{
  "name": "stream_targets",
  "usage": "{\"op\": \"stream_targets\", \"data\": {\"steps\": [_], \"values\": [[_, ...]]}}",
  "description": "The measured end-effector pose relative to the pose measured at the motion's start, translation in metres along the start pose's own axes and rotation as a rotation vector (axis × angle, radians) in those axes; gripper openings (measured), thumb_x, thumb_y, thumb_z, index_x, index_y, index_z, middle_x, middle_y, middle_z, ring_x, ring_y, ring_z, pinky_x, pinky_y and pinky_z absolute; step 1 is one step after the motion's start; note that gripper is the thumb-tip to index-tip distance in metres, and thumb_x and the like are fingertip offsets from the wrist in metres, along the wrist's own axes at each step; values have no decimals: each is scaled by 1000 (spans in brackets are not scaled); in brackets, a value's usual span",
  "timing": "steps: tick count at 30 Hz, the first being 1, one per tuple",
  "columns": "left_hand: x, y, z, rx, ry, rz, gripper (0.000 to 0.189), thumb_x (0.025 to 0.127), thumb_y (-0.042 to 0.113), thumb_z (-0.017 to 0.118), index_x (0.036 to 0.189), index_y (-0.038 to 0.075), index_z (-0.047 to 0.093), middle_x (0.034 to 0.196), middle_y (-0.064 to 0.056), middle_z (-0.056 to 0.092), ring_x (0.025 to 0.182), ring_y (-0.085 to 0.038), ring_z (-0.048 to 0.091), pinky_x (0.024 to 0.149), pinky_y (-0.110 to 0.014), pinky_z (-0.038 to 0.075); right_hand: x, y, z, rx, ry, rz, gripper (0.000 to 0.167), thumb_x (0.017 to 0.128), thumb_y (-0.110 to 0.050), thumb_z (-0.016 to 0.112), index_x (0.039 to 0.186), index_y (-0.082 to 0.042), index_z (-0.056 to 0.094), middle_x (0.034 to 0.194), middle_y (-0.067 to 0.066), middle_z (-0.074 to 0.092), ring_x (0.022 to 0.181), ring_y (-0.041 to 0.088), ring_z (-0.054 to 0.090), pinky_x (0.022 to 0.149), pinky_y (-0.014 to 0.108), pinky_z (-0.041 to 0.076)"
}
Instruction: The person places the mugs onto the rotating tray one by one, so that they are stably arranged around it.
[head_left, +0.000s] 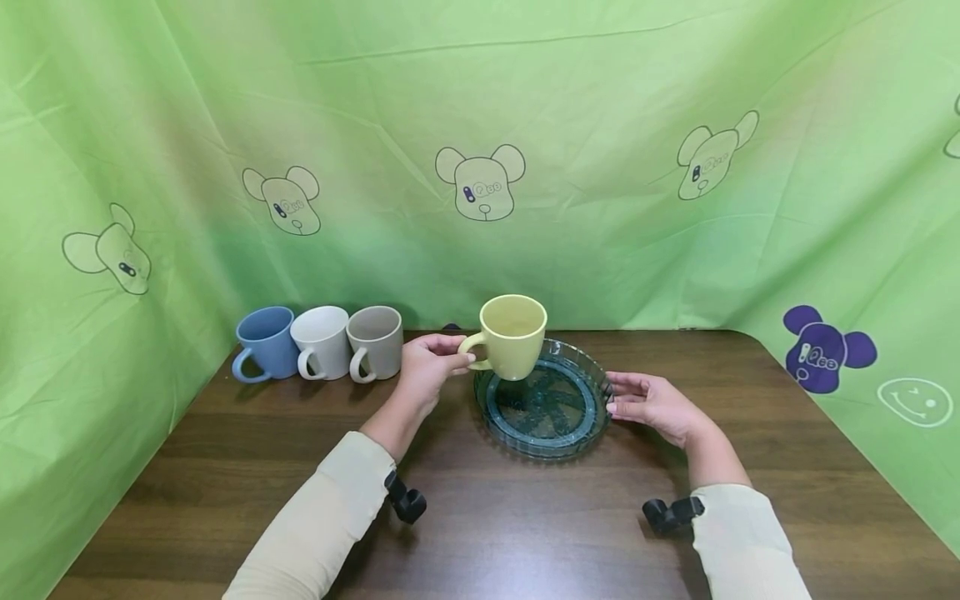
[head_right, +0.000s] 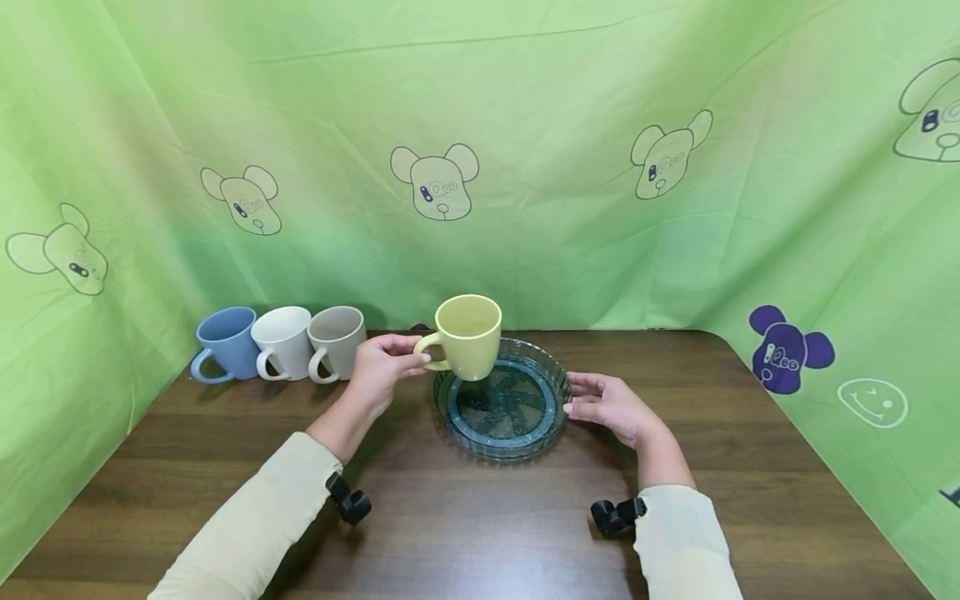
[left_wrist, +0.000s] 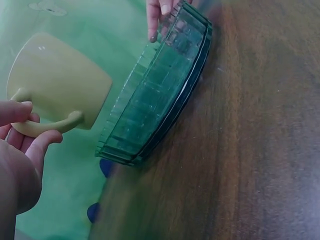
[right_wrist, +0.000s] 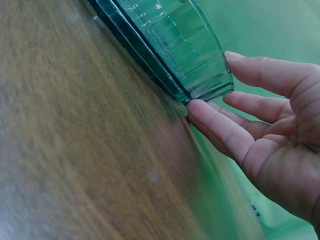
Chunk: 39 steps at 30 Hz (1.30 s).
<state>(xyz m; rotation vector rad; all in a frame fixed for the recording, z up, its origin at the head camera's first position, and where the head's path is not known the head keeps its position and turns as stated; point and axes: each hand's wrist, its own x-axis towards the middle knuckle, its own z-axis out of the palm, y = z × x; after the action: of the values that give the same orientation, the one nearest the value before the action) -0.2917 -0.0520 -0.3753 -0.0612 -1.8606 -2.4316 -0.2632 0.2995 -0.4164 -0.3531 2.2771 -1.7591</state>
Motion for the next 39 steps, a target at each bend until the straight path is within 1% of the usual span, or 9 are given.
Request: {"op": "stream_targets", "data": {"steps": [4,10,17,21,25,28,31,35,39], "values": [[4,1,3,-19,-1,-29,27,70,-23,69,96,-13,69,80,-11,70,75,-26,70,63,-30,60,0,0,0,-7,-3,1,71,89,-1,68,141,21,25,140,43,33,108,16,56,86,27,54],[12,-1,6,-5,-13,-36,27,70,-23,67,95,-13,69,81,-12,69,69,-21,69,63,-30,60,0,1,-1,-7,3,13,72,89,-1,68,142,20,25,141,42,33,110,18,56,87,28,54],[20,-12,9,2,1,-45,28,70,-24,65,94,-12,70,79,-12,69,73,-29,71,61,-29,59,1,2,-2,-2,0,2,73,88,-1,69,142,21,25,139,43,33,107,12,57,87,28,54],[24,-17,10,17,12,-56,28,70,-24,64,94,-11,70,76,-10,69,67,-23,70,59,-28,59,1,2,-2,2,-5,-3,73,88,-1,69,141,21,25,138,44,34,106,10,57,87,28,54],[26,-21,12,28,20,-59,28,71,-24,65,96,-13,69,80,-16,69,61,-15,66,56,-25,58,0,1,-2,4,-2,0,73,87,-1,69,141,21,25,139,44,33,106,9,57,87,28,55],[27,-23,12,27,28,-61,28,70,-24,66,96,-13,68,85,-23,69,60,-14,66,56,-24,57,0,1,-2,-1,-1,-3,73,87,-1,69,141,22,25,138,44,33,105,8,57,86,28,55],[29,-25,12,22,41,-68,27,71,-24,66,95,-13,69,88,-25,69,61,-15,66,56,-25,58,1,1,-2,-2,2,-1,73,87,-1,70,141,21,26,138,44,34,105,7,57,86,28,55],[31,-28,10,26,46,-87,26,72,-22,69,95,-12,69,90,-24,69,60,-15,67,58,-27,58,0,1,-1,-2,-3,5,73,87,-1,70,141,21,25,138,44,34,106,8,58,87,28,54],[34,-30,8,47,19,-90,26,73,-20,72,97,-13,69,93,-24,70,63,-15,68,61,-29,59,-1,0,-2,-6,-2,9,73,87,-1,70,141,21,25,139,44,34,108,12,57,87,28,54]]}}
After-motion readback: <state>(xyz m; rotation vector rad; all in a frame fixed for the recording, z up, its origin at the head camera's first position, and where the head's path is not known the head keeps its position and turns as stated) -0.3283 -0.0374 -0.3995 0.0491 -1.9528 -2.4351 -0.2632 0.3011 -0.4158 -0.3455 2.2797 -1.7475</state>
